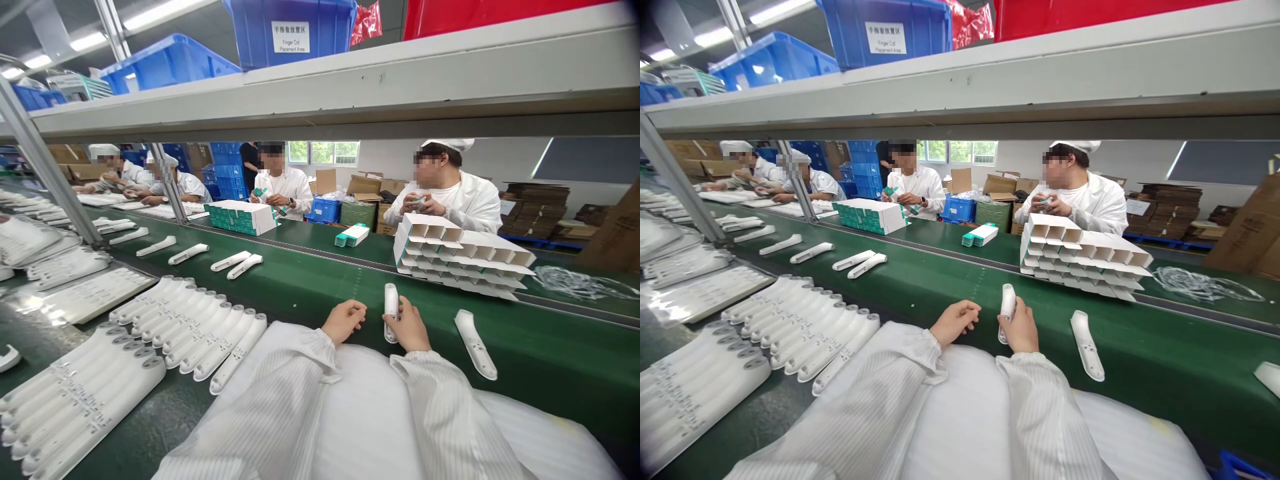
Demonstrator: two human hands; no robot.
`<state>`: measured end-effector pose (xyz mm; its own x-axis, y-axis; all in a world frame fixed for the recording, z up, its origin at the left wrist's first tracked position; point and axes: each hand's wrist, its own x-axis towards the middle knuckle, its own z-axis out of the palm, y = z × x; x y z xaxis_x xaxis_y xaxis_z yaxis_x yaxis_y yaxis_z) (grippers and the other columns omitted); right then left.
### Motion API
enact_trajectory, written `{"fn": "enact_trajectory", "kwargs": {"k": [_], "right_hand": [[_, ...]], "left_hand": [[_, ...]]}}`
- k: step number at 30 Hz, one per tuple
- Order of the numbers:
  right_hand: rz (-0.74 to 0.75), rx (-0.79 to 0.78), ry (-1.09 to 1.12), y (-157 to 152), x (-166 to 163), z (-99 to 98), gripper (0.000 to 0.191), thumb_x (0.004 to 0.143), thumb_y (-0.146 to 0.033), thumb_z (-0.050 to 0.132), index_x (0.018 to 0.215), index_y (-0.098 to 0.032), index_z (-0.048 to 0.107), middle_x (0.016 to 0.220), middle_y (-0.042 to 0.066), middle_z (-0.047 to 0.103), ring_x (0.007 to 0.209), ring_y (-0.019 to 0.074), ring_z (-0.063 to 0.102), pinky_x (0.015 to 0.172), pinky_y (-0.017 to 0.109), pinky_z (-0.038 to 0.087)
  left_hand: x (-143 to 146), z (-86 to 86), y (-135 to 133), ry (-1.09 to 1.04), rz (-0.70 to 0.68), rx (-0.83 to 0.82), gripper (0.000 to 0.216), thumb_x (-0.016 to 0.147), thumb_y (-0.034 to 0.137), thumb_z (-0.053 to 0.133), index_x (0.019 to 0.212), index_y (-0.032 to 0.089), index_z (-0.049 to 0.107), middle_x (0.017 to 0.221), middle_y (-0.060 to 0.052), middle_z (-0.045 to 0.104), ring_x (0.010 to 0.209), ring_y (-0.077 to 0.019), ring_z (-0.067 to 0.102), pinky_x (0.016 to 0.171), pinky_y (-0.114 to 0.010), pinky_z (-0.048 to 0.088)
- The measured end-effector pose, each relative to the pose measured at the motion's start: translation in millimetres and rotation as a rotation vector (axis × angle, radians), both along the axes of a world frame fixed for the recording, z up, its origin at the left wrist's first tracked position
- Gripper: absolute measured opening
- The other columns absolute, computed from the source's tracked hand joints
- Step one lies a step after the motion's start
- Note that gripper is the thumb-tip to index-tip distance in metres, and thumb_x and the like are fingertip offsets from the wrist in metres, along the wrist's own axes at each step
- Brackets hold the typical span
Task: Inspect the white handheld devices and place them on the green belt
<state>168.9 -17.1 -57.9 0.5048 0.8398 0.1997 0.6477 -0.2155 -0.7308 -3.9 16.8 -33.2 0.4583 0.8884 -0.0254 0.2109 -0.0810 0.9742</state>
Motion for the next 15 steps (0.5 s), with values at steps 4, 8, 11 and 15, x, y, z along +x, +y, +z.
{"fn": "enact_trajectory", "kwargs": {"k": [4,8,11,15], "right_hand": [[0.070,-0.085,-0.155,-3,7,-3.6,0.031,0.069,-0.027,0.055,0.097,-0.017,0.060,0.100,0.014,0.058,0.097,0.0287,0.054,0.081,0.037,0.039],[0.045,-0.122,-0.311,-8,0,1.7,0.038,0.072,-0.026,0.050,0.109,-0.016,0.055,0.111,0.017,0.054,0.103,0.0317,0.049,0.079,0.040,0.040],[0.023,-0.015,-0.363,-12,-12,9.0,0.045,0.074,-0.030,0.048,0.118,-0.016,0.048,0.122,0.017,0.047,0.108,0.0320,0.046,0.078,0.041,0.040],[0.284,0.052,-0.135,-15,-32,14.7,0.037,0.078,-0.033,0.041,0.113,-0.022,0.048,0.100,0.007,0.060,0.078,0.0201,0.059,0.069,0.033,0.043]], "left_hand": [[0,-0.9,-2,0.035,-0.029,0.059,0.019,0.074,0.025,0.053,0.089,0.015,0.060,0.075,-0.004,0.060,0.056,-0.0090,0.053,0.049,-0.019,0.039],[1,-2.6,-2,0.037,-0.032,0.083,0.018,0.075,0.022,0.052,0.089,0.015,0.061,0.073,-0.004,0.061,0.056,-0.0085,0.053,0.052,-0.020,0.041],[1,-4.3,-2,0.064,-0.029,0.100,0.020,0.075,0.022,0.050,0.090,0.014,0.061,0.074,-0.004,0.061,0.056,-0.0083,0.053,0.054,-0.020,0.043],[0,-5.6,-2,0.126,-0.039,0.185,0.022,0.076,0.024,0.049,0.091,0.014,0.062,0.073,-0.003,0.063,0.060,-0.0099,0.056,0.061,-0.022,0.046]]}}
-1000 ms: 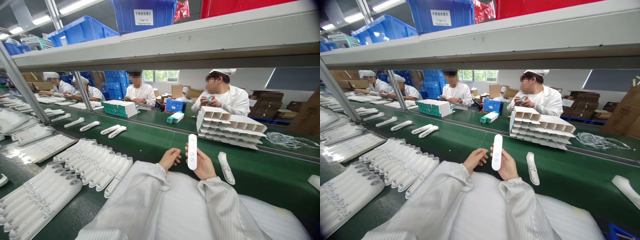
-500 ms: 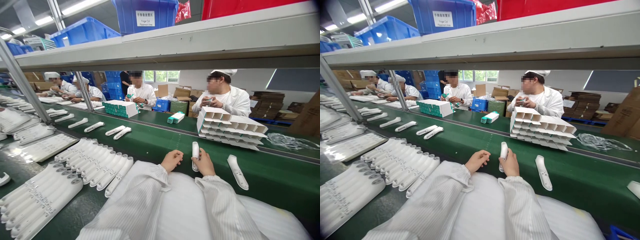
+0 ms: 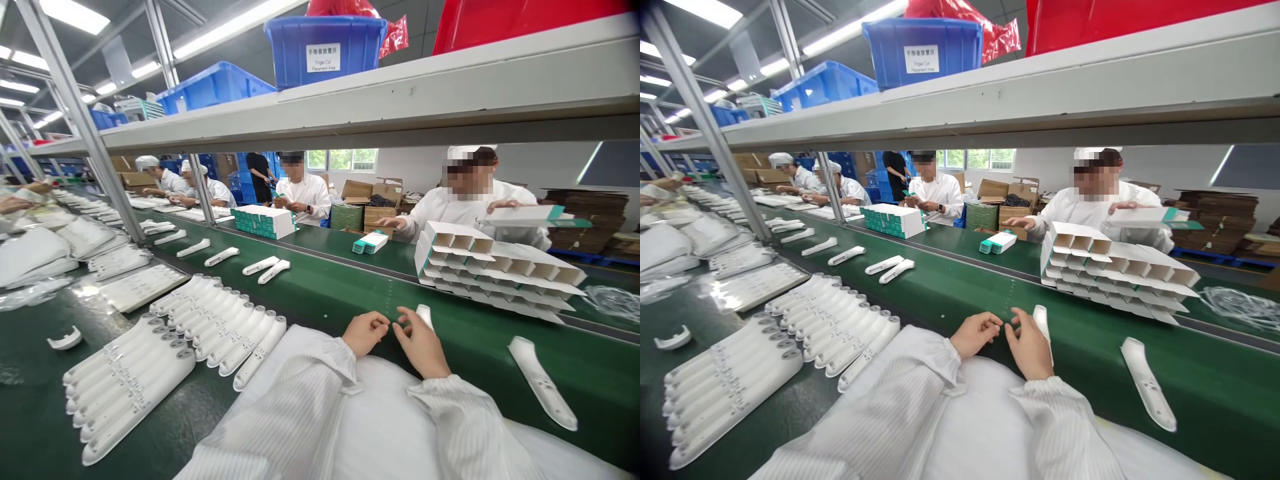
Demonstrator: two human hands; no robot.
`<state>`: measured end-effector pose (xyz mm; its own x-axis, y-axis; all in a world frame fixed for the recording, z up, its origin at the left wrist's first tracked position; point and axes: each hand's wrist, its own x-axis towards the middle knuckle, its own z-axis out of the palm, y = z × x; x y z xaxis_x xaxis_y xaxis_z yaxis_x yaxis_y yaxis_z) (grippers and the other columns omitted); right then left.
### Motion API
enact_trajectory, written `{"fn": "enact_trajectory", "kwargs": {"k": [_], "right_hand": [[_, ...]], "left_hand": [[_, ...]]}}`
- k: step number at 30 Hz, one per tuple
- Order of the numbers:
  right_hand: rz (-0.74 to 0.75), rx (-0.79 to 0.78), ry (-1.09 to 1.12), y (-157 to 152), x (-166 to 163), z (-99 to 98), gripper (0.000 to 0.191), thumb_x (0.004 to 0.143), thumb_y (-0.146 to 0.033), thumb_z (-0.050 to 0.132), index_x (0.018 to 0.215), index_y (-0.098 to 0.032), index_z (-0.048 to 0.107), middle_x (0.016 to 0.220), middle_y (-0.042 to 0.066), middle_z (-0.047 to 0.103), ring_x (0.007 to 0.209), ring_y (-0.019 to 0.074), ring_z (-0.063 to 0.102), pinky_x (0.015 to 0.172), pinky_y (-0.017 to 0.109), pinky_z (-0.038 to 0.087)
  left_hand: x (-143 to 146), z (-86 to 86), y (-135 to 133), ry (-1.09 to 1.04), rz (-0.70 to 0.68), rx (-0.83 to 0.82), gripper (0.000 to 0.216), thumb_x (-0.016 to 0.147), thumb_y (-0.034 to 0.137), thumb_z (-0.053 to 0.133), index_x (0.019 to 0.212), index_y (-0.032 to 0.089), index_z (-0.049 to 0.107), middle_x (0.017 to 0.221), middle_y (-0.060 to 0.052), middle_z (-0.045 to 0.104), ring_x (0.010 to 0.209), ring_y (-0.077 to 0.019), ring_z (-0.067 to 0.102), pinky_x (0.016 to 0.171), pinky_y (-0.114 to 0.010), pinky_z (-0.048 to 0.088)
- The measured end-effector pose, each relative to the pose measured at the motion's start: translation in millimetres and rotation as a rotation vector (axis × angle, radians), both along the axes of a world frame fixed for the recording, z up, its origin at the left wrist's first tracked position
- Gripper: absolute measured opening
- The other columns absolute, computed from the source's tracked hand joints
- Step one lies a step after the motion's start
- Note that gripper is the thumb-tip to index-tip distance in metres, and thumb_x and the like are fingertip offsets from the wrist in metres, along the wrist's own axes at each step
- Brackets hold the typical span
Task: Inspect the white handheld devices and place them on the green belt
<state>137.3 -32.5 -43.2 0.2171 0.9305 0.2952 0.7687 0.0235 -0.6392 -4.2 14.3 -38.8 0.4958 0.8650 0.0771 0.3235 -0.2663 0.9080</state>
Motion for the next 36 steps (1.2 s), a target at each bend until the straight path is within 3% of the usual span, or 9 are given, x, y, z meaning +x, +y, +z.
{"fn": "enact_trajectory", "kwargs": {"k": [3,5,36], "right_hand": [[0.265,-0.130,0.051,-1.8,-9.8,-1.2,0.026,0.079,-0.031,0.040,0.100,-0.024,0.053,0.074,0.001,0.062,0.065,0.0176,0.058,0.062,0.029,0.041],[0.315,-0.165,0.012,-2.2,-12.0,-2.8,0.023,0.079,-0.029,0.042,0.096,-0.024,0.054,0.072,0.001,0.063,0.066,0.0182,0.058,0.061,0.028,0.039],[0.308,-0.184,-0.043,-1.8,-8.9,-3.9,0.017,0.078,-0.028,0.039,0.087,-0.023,0.053,0.072,0.001,0.063,0.066,0.0180,0.057,0.061,0.027,0.037]], "left_hand": [[-2.3,1.7,-0.9,0.061,-0.006,0.102,0.019,0.076,0.026,0.050,0.082,0.015,0.063,0.075,-0.003,0.065,0.071,-0.0127,0.059,0.069,-0.024,0.046],[-3.6,3.9,-2.2,0.105,-0.008,0.135,0.018,0.077,0.026,0.049,0.077,0.015,0.064,0.077,-0.003,0.066,0.075,-0.0137,0.060,0.072,-0.024,0.046],[-3.7,3.9,-4.0,0.174,-0.045,0.189,0.016,0.075,0.023,0.050,0.079,0.017,0.064,0.081,-0.002,0.068,0.077,-0.0140,0.061,0.074,-0.023,0.046]]}}
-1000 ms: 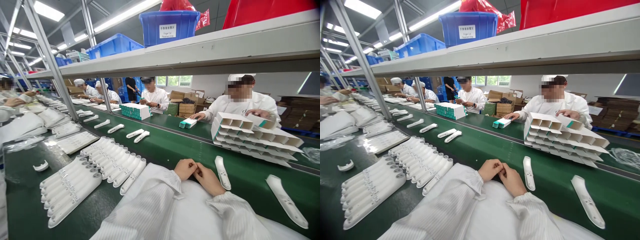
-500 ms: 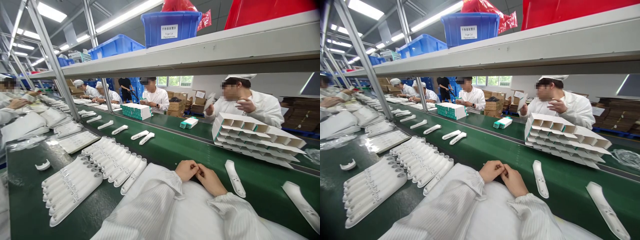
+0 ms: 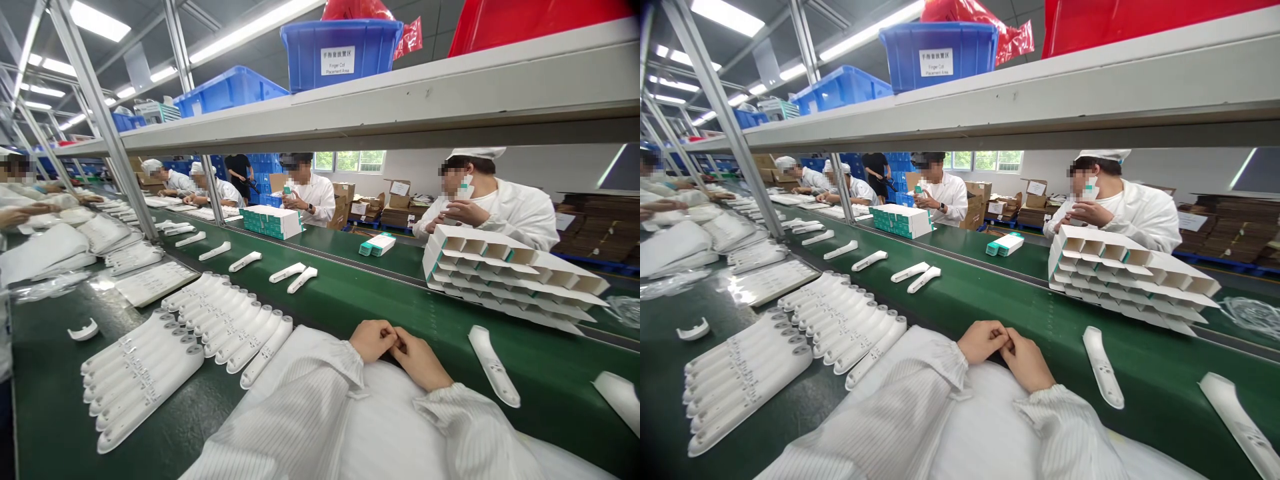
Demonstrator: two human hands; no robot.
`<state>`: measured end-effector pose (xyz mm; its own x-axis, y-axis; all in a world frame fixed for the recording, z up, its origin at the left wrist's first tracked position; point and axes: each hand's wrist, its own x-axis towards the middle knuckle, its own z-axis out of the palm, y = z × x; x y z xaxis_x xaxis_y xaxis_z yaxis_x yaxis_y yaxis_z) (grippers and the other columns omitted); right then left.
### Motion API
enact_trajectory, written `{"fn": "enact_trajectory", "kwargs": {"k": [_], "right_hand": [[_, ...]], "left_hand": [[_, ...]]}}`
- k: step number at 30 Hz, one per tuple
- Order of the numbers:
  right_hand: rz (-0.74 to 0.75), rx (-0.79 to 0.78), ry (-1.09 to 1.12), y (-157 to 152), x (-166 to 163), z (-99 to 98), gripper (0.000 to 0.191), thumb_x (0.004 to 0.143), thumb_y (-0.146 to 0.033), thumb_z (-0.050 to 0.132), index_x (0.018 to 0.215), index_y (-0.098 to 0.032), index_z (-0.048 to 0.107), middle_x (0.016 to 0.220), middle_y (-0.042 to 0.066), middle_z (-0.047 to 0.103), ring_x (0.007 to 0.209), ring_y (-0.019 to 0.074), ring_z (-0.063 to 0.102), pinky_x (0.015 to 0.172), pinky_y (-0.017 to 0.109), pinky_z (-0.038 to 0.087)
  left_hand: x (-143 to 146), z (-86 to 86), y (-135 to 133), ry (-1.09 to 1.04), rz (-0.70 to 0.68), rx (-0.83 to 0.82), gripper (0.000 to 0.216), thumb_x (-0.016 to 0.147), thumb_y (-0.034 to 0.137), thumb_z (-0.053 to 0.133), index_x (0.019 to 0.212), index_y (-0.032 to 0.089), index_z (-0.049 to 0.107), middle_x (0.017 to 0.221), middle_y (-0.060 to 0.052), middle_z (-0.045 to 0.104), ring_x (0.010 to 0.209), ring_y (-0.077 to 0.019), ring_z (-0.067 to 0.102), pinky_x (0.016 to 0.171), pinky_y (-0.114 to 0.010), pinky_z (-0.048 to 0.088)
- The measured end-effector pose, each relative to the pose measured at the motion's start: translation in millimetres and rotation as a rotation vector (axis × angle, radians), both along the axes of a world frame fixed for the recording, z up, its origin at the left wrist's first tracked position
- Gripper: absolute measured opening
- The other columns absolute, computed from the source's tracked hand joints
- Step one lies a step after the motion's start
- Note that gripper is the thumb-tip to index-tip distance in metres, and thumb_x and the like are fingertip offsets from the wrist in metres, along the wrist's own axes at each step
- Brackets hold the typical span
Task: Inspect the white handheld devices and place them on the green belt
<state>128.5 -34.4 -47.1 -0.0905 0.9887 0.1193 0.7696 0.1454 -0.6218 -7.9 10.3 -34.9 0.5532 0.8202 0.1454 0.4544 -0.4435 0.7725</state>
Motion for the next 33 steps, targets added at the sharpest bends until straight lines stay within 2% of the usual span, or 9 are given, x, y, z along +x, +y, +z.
{"fn": "enact_trajectory", "kwargs": {"k": [8,12,15,18,21,24,27,29,33], "right_hand": [[-0.014,0.012,0.025,1,1,-1.4,0.021,0.078,-0.029,0.039,0.090,-0.023,0.055,0.072,0.001,0.063,0.066,0.0177,0.057,0.062,0.028,0.038],[-0.019,0.022,0.090,0,-1,0.7,0.028,0.077,-0.031,0.042,0.101,-0.023,0.053,0.067,-0.001,0.061,0.062,0.0170,0.057,0.061,0.028,0.039],[-0.030,0.038,0.126,0,-2,0.8,0.029,0.077,-0.034,0.044,0.102,-0.022,0.053,0.064,-0.002,0.059,0.059,0.0161,0.056,0.061,0.028,0.040],[-0.006,0.047,0.139,0,-2,0.1,0.026,0.078,-0.037,0.044,0.095,-0.023,0.057,0.064,-0.001,0.059,0.059,0.0160,0.055,0.061,0.028,0.041],[0.012,0.052,0.141,0,-2,0.3,0.026,0.079,-0.039,0.044,0.093,-0.024,0.060,0.064,0.000,0.058,0.059,0.0160,0.055,0.061,0.028,0.041],[0.017,0.038,0.146,-1,-2,1.7,0.026,0.079,-0.039,0.044,0.092,-0.023,0.061,0.065,0.000,0.059,0.060,0.0160,0.054,0.060,0.028,0.041],[0.016,0.023,0.146,-2,-2,3.1,0.026,0.080,-0.037,0.043,0.093,-0.023,0.061,0.066,0.000,0.060,0.060,0.0157,0.054,0.059,0.028,0.040],[0.017,0.032,0.142,-2,-2,3.5,0.025,0.079,-0.036,0.044,0.092,-0.023,0.062,0.065,0.000,0.060,0.060,0.0154,0.054,0.059,0.028,0.040],[0.010,0.056,0.145,-1,-3,3.8,0.024,0.078,-0.036,0.046,0.089,-0.023,0.063,0.065,0.000,0.060,0.059,0.0148,0.054,0.060,0.027,0.040]], "left_hand": [[1,-1.4,3,0.023,-0.020,0.015,0.018,0.077,0.025,0.049,0.082,0.017,0.065,0.081,-0.001,0.067,0.078,-0.0132,0.060,0.075,-0.023,0.045],[-7,0.3,12,0.041,0.005,0.111,0.021,0.078,0.026,0.047,0.085,0.018,0.065,0.081,-0.002,0.064,0.076,-0.0134,0.058,0.075,-0.024,0.045],[-22,4.9,26,0.020,0.193,0.286,0.025,0.077,0.022,0.049,0.097,0.018,0.062,0.097,-0.007,0.061,0.094,-0.0186,0.054,0.087,-0.030,0.041],[-44,11.1,41,0.036,0.518,0.354,0.038,0.078,0.018,0.047,0.115,0.018,0.052,0.123,-0.011,0.048,0.116,-0.0248,0.040,0.097,-0.038,0.033],[-66,16.3,54,0.109,0.814,0.254,0.045,0.080,0.017,0.045,0.124,0.013,0.041,0.135,-0.016,0.035,0.126,-0.0293,0.028,0.099,-0.044,0.027],[-80,18.8,62,0.099,0.930,0.038,0.042,0.081,0.016,0.043,0.122,0.010,0.040,0.134,-0.020,0.035,0.126,-0.0333,0.027,0.097,-0.047,0.028],[-83,18.9,65,0.063,0.867,-0.122,0.025,0.078,0.015,0.046,0.103,0.010,0.052,0.119,-0.021,0.049,0.120,-0.0346,0.037,0.092,-0.044,0.033],[-81,18.3,66,0.016,0.811,-0.195,0.016,0.077,0.015,0.047,0.091,0.012,0.055,0.111,-0.019,0.055,0.115,-0.0321,0.045,0.087,-0.039,0.038],[-68,17.5,62,-0.156,0.635,-0.392,0.020,0.083,0.017,0.037,0.087,0.011,0.056,0.093,-0.015,0.063,0.091,-0.0226,0.061,0.062,-0.026,0.044]]}}
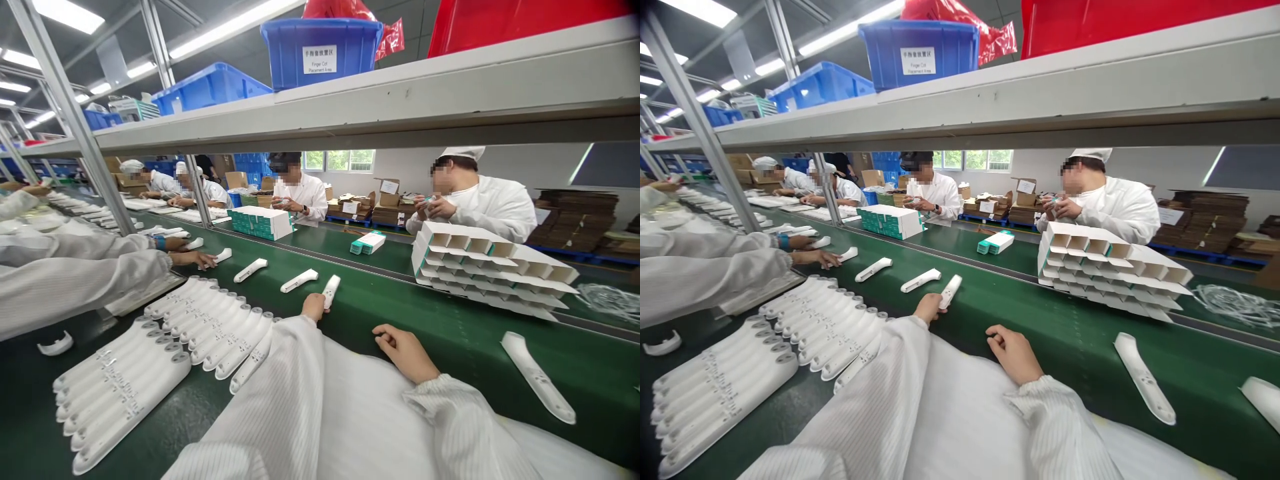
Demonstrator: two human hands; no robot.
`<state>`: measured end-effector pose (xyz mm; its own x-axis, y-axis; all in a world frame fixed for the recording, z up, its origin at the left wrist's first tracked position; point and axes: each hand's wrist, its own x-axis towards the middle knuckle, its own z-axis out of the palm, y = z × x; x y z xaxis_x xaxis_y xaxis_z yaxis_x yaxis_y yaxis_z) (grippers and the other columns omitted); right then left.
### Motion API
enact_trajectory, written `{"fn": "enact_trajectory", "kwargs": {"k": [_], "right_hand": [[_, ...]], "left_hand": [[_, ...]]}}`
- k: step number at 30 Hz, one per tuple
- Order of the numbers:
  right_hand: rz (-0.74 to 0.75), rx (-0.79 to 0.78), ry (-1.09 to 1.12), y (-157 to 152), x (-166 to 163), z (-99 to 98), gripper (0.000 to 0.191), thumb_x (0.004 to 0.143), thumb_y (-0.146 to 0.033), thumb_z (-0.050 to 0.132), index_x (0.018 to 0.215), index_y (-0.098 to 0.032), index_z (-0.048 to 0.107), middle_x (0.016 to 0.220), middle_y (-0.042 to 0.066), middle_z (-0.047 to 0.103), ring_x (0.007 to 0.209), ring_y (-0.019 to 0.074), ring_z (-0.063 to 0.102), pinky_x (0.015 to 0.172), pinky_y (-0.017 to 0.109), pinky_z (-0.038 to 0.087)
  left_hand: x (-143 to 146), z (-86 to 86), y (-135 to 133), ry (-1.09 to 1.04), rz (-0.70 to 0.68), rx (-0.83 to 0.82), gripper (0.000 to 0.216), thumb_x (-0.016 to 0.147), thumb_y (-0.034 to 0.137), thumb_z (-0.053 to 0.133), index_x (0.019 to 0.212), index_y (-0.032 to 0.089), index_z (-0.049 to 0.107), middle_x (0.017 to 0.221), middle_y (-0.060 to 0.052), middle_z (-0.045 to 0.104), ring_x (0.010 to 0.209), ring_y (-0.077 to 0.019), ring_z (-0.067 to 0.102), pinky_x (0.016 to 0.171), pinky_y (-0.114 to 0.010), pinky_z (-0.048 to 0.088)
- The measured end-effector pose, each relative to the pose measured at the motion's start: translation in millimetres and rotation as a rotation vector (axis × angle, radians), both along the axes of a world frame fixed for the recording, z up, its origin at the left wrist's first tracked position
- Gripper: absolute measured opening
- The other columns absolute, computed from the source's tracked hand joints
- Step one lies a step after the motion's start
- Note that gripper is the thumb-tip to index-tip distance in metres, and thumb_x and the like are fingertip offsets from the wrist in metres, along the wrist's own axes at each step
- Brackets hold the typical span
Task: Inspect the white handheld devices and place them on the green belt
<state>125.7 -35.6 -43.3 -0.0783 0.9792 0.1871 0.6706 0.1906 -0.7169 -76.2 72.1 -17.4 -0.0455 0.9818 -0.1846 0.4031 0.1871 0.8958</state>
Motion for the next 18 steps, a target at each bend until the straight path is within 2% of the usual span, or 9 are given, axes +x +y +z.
{"fn": "enact_trajectory", "kwargs": {"k": [3,8,12,15,18], "right_hand": [[-0.028,0.023,0.020,1,0,0.2,0.024,0.078,-0.036,0.047,0.089,-0.022,0.063,0.063,-0.001,0.060,0.058,0.0147,0.054,0.060,0.028,0.041],[-0.160,0.095,0.188,5,4,0.3,0.026,0.075,-0.039,0.049,0.090,-0.022,0.061,0.069,0.000,0.061,0.060,0.0146,0.055,0.063,0.028,0.044],[-0.279,0.102,0.509,10,8,3.0,0.035,0.072,-0.046,0.052,0.094,-0.020,0.061,0.080,0.004,0.064,0.066,0.0169,0.057,0.060,0.029,0.045],[-0.318,0.063,0.745,10,9,7.9,0.040,0.070,-0.051,0.054,0.095,-0.020,0.061,0.082,0.005,0.064,0.070,0.0176,0.058,0.055,0.026,0.044],[-0.342,0.054,0.917,8,8,13.1,0.040,0.071,-0.052,0.055,0.094,-0.020,0.061,0.087,0.004,0.063,0.071,0.0159,0.057,0.056,0.025,0.044]], "left_hand": [[13,0.9,-11,-0.226,-0.149,-0.059,0.024,0.084,0.019,0.035,0.091,0.010,0.056,0.087,-0.013,0.065,0.078,-0.0170,0.063,0.051,-0.021,0.041],[35,4.0,-35,-0.864,-0.449,-0.221,0.025,0.077,0.017,0.054,0.101,0.012,0.054,0.106,-0.013,0.062,0.083,-0.0155,0.063,0.056,-0.019,0.042],[52,6.3,-52,-0.944,-0.579,-0.236,0.028,0.073,0.017,0.062,0.100,0.014,0.054,0.110,-0.013,0.060,0.090,-0.0172,0.062,0.068,-0.022,0.044],[60,8.4,-62,-0.978,-0.661,-0.245,0.030,0.074,0.020,0.063,0.102,0.015,0.053,0.109,-0.013,0.060,0.095,-0.0186,0.061,0.076,-0.026,0.044],[63,10.7,-69,-1.000,-0.733,-0.239,0.033,0.075,0.021,0.062,0.106,0.016,0.050,0.110,-0.014,0.060,0.096,-0.0197,0.060,0.080,-0.029,0.044]]}}
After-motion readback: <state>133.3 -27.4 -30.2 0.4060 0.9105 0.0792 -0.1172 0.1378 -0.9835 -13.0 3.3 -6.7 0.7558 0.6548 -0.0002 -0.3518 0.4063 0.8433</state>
